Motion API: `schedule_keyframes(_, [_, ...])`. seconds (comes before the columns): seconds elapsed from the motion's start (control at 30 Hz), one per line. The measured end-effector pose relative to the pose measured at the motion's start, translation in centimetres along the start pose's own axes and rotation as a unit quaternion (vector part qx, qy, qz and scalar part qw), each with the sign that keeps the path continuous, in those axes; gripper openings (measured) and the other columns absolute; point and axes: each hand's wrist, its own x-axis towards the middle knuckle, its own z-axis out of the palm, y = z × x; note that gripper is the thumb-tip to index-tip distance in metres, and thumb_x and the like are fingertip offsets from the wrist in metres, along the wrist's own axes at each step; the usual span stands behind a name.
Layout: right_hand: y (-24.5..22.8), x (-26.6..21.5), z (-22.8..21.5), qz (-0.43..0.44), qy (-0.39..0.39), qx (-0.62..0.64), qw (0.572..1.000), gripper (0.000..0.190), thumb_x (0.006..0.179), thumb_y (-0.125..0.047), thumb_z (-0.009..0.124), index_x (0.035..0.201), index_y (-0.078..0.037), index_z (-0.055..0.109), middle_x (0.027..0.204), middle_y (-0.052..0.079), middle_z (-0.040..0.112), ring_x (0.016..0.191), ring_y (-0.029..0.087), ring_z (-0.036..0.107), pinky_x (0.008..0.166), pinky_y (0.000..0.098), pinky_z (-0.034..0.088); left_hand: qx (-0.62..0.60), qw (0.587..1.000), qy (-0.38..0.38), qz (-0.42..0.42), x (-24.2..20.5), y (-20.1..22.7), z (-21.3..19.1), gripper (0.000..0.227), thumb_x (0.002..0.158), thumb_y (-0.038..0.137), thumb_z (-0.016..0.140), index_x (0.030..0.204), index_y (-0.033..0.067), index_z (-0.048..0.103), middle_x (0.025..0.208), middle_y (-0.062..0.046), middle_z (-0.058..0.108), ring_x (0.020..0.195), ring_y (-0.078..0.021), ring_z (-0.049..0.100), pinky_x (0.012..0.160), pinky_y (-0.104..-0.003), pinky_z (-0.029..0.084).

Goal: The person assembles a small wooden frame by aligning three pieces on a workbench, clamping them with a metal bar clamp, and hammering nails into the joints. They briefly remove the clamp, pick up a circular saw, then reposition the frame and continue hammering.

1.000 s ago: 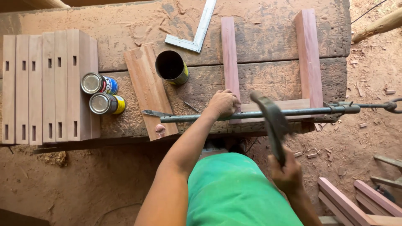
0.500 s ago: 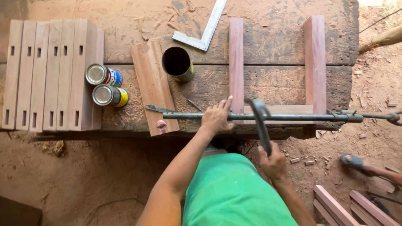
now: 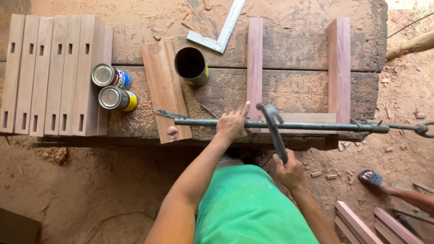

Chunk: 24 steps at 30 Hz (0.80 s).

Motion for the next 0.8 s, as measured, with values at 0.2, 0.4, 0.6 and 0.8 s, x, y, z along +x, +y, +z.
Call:
schedule_keyframes(0.2, [0.3,-2.7,-5.1,-0.213,0.209,0.165,0.940,0.031,0.089,-0.031,0.068,0.101,-0.003,0.067,0.062,0.006,0.067,0.053,0.024,0.068,0.054,0.0337,0.054,0.000,1.000,-0.004,-0.001,-0.2,0.2,-0.8,0.117,0.076,0.062,0.070,0.166,0.0169,0.010,0.135,-0.005,0.063,0.120,-0.0292,0.064,0.097,-0.047,0.051])
schedule_keyframes(0.4, [4.4,0.3,1.6,0.078,-0.065,-0.064,0.993,0.041,0.090,-0.054,0.066,0.114,-0.021,0.066,0.079,0.024,0.073,0.085,0.048,0.072,0.077,0.0602,0.053,-0.002,1.000,-0.009,-0.008,-0.4,0.4,-1.1,0.117,0.076,0.064,0.069,0.166,0.0169,0.011,0.137,-0.005,0.062,0.120,-0.0288,0.064,0.096,-0.047,0.052])
schedule_keyframes(0.6, [0.9,-2.0,-3.1,-0.161,0.173,0.104,0.966,0.019,0.098,-0.021,0.065,0.093,-0.005,0.058,0.060,0.019,0.060,0.056,0.041,0.064,0.053,0.0497,0.050,0.000,1.000,-0.003,-0.006,-0.5,0.5,-1.3,0.117,0.077,0.064,0.068,0.166,0.0161,0.010,0.136,-0.006,0.063,0.120,-0.0297,0.064,0.094,-0.048,0.054])
schedule_keyframes(0.8, [7.7,1.9,3.4,0.039,-0.058,-0.039,0.997,0.037,0.088,-0.051,0.070,0.107,-0.019,0.066,0.073,0.023,0.071,0.082,0.047,0.071,0.071,0.0588,0.053,-0.005,1.000,0.012,0.001,-0.2,0.1,-0.2,0.114,0.077,0.063,0.067,0.166,0.0159,0.013,0.135,-0.006,0.063,0.120,-0.0301,0.065,0.092,-0.048,0.055])
